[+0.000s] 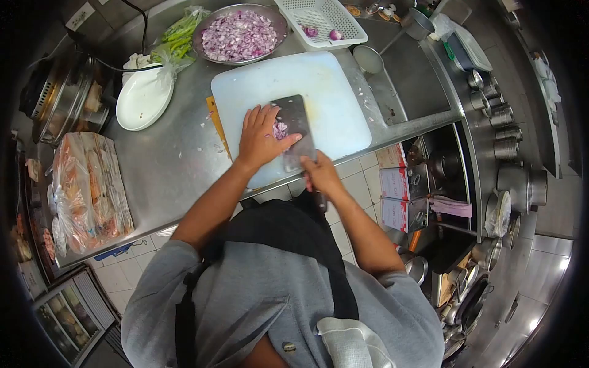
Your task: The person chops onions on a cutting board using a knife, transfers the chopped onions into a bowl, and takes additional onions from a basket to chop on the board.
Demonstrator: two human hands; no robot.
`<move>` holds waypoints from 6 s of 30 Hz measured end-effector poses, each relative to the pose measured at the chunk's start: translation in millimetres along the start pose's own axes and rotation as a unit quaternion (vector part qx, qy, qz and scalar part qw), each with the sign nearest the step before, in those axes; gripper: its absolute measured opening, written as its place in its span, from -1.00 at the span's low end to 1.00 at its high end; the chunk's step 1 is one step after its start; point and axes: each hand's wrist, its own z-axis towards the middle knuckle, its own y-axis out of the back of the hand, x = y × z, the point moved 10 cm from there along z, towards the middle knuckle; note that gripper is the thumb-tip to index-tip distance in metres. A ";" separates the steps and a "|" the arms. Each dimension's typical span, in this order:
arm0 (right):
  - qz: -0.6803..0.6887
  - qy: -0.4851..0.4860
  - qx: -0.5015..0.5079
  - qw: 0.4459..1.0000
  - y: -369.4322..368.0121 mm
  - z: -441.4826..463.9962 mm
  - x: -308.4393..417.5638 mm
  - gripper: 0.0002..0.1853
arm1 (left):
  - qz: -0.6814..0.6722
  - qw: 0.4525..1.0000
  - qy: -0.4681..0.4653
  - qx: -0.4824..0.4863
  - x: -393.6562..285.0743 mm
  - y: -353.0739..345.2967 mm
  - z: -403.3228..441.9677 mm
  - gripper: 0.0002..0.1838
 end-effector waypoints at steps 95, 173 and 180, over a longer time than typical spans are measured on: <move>-0.454 0.261 0.044 0.851 -15.2 -61.7 148.2 -0.79 | -0.050 0.998 0.019 0.019 38.8 50.7 -14.7 -0.73; -0.551 0.306 0.084 0.772 7.3 -29.4 121.0 -0.79 | -0.003 1.000 0.002 0.009 27.7 48.2 -20.2 -0.77; -0.544 0.342 0.087 0.761 5.7 -47.6 151.2 -0.84 | -0.038 0.996 0.074 -0.040 23.9 45.3 -19.3 -0.88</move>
